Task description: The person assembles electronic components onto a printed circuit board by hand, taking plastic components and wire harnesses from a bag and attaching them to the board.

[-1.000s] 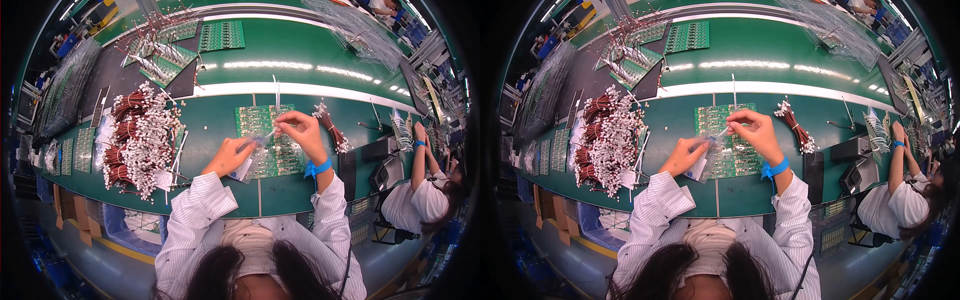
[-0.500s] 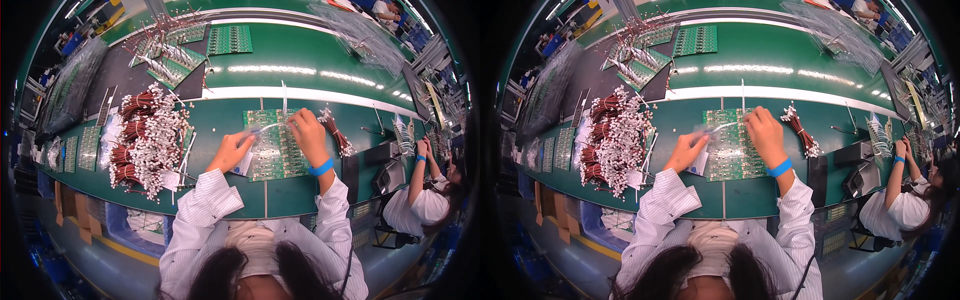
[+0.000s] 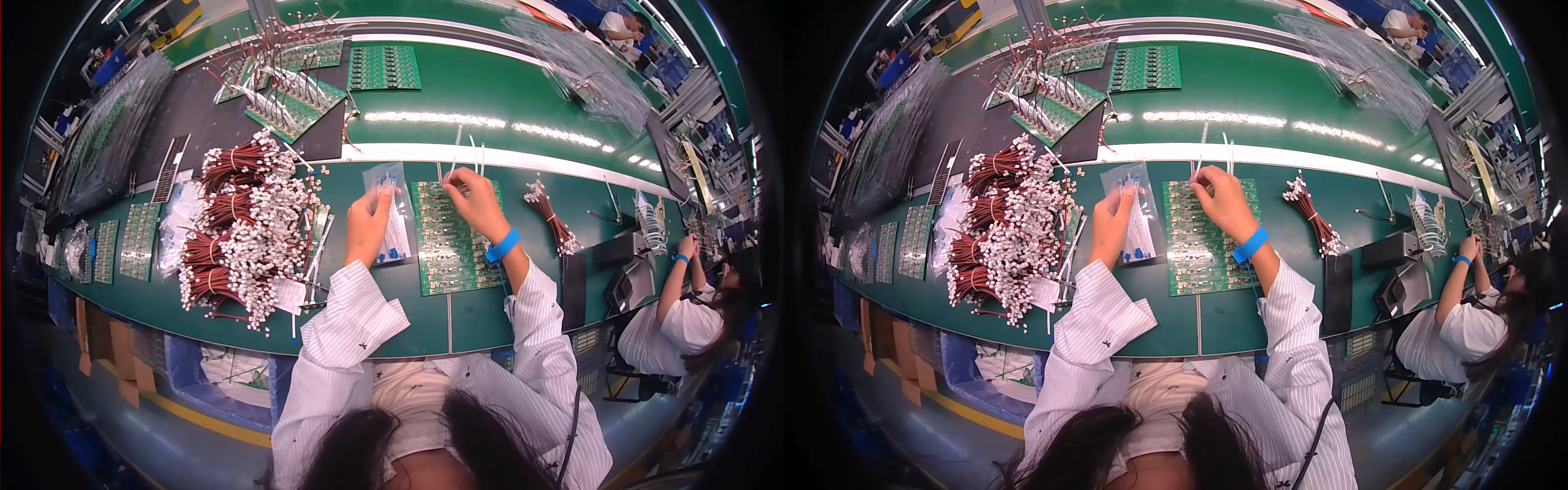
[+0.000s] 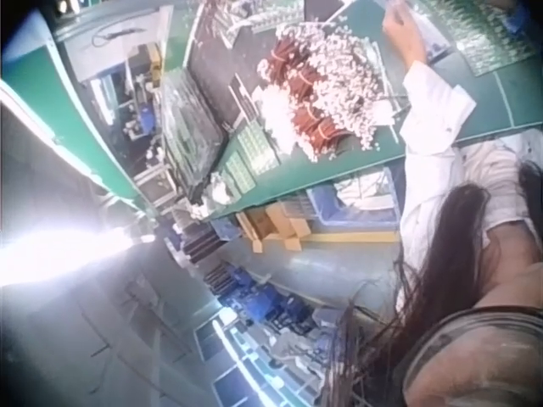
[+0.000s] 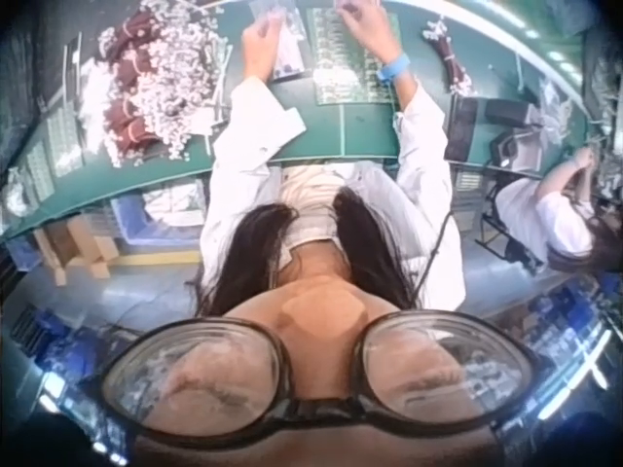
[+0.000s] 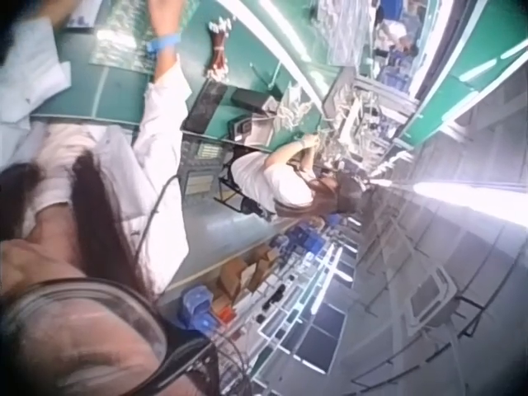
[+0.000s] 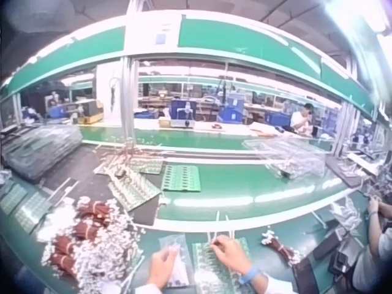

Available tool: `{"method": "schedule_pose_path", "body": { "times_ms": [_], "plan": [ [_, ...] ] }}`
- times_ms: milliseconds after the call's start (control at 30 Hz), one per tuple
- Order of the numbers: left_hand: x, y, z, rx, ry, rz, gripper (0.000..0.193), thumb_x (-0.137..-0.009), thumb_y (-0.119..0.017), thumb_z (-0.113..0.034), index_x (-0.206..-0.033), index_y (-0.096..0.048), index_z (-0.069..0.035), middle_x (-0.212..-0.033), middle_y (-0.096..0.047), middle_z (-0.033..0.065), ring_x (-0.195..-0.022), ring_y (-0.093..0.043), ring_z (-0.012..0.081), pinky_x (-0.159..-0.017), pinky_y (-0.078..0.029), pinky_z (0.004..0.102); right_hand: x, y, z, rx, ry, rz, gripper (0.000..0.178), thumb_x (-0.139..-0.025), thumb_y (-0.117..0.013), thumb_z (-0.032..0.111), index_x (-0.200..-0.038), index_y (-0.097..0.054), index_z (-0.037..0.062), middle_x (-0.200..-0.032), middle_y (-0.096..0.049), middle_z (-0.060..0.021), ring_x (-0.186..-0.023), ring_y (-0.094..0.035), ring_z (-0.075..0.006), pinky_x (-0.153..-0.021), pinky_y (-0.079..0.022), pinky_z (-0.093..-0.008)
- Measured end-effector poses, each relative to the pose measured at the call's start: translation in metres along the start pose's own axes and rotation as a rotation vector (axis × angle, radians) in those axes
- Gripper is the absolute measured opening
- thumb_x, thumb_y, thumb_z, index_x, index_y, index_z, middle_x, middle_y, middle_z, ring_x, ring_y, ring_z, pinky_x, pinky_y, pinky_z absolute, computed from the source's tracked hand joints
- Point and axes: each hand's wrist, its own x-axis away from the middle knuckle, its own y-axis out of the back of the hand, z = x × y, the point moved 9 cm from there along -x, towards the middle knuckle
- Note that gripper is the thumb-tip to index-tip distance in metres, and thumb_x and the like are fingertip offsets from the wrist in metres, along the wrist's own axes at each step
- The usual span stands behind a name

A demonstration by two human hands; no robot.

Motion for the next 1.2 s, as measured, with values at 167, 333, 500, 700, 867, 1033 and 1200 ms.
{"method": "schedule_pose_path", "body": {
  "times_ms": [167, 333, 500, 700, 867, 1033, 1200],
  "plan": [
    [0.002, 0.008, 0.000, -0.027, -0.026, -0.039, 0.026, -0.088, -0.049, -0.024, -0.087, -0.062, -0.001, -0.061, -0.050, -0.0016, -0.059, -0.039, 0.0053, -0.052, -0.034, 0.0236, 0.024, 0.013, 0.010, 0.018, 0.029, -0.049, 0.005, -0.077, -0.057, 0.002, -0.081, -0.056, 0.0002, -0.074, -0.057, -0.0073, -0.061, -0.053, -0.0164, -0.055, -0.042, -0.0264],
    [-0.001, 0.001, 0.003, -0.015, -0.033, -0.015, 0.028, -0.088, -0.049, -0.025, -0.086, -0.062, -0.001, -0.064, -0.053, 0.0006, -0.061, -0.041, 0.0061, -0.055, -0.037, 0.0238, 0.042, 0.035, -0.015, 0.093, -0.031, -0.088, 0.004, -0.076, -0.059, 0.002, -0.079, -0.057, -0.0006, -0.075, -0.054, -0.0066, -0.060, -0.050, -0.0145, -0.054, -0.040, -0.0254],
    [-0.001, -0.004, 0.006, -0.022, 0.010, 0.014, 0.028, -0.088, -0.049, -0.025, -0.086, -0.062, -0.001, -0.065, -0.055, 0.0020, -0.061, -0.042, 0.0066, -0.056, -0.038, 0.0246, 0.049, 0.038, -0.025, 0.120, -0.068, -0.080, 0.005, -0.076, -0.059, 0.002, -0.079, -0.057, -0.0012, -0.074, -0.052, -0.0077, -0.061, -0.051, -0.0158, -0.055, -0.041, -0.0262],
    [0.001, -0.004, 0.004, -0.038, -0.023, 0.008, 0.028, -0.088, -0.049, -0.026, -0.086, -0.062, -0.001, -0.064, -0.054, 0.0011, -0.060, -0.041, 0.0063, -0.056, -0.037, 0.0242, 0.048, 0.040, -0.021, 0.136, -0.013, -0.098, 0.004, -0.076, -0.057, -0.001, -0.080, -0.056, -0.0017, -0.074, -0.052, -0.0105, -0.063, -0.052, -0.0222, -0.058, -0.042, -0.0296],
    [0.000, -0.007, 0.008, -0.069, 0.014, 0.031, 0.028, -0.088, -0.049, -0.025, -0.087, -0.062, -0.001, -0.064, -0.053, -0.0001, -0.060, -0.041, 0.0056, -0.054, -0.036, 0.0235, 0.050, 0.038, -0.027, 0.123, 0.004, -0.076, 0.004, -0.074, -0.057, -0.002, -0.079, -0.055, -0.0018, -0.074, -0.051, -0.0106, -0.065, -0.053, -0.0242, -0.059, -0.042, -0.0315],
    [0.001, -0.007, 0.008, -0.048, 0.053, 0.035, 0.027, -0.087, -0.048, -0.023, -0.087, -0.062, -0.001, -0.064, -0.054, -0.0004, -0.059, -0.041, 0.0055, -0.053, -0.035, 0.0233, 0.050, 0.038, -0.024, 0.168, 0.031, -0.091, 0.004, -0.074, -0.057, -0.002, -0.078, -0.055, -0.0012, -0.074, -0.051, -0.0099, -0.067, -0.052, -0.0248, -0.061, -0.040, -0.0321],
    [0.002, -0.004, 0.003, -0.083, 0.003, 0.006, 0.027, -0.087, -0.048, -0.023, -0.086, -0.063, -0.001, -0.064, -0.054, -0.0003, -0.058, -0.042, 0.0055, -0.052, -0.035, 0.0236, 0.051, 0.038, -0.024, 0.177, 0.024, -0.090, 0.005, -0.074, -0.056, -0.002, -0.078, -0.053, -0.0005, -0.075, -0.051, -0.0095, -0.068, -0.052, -0.0252, -0.062, -0.039, -0.0322]
  ]
}}
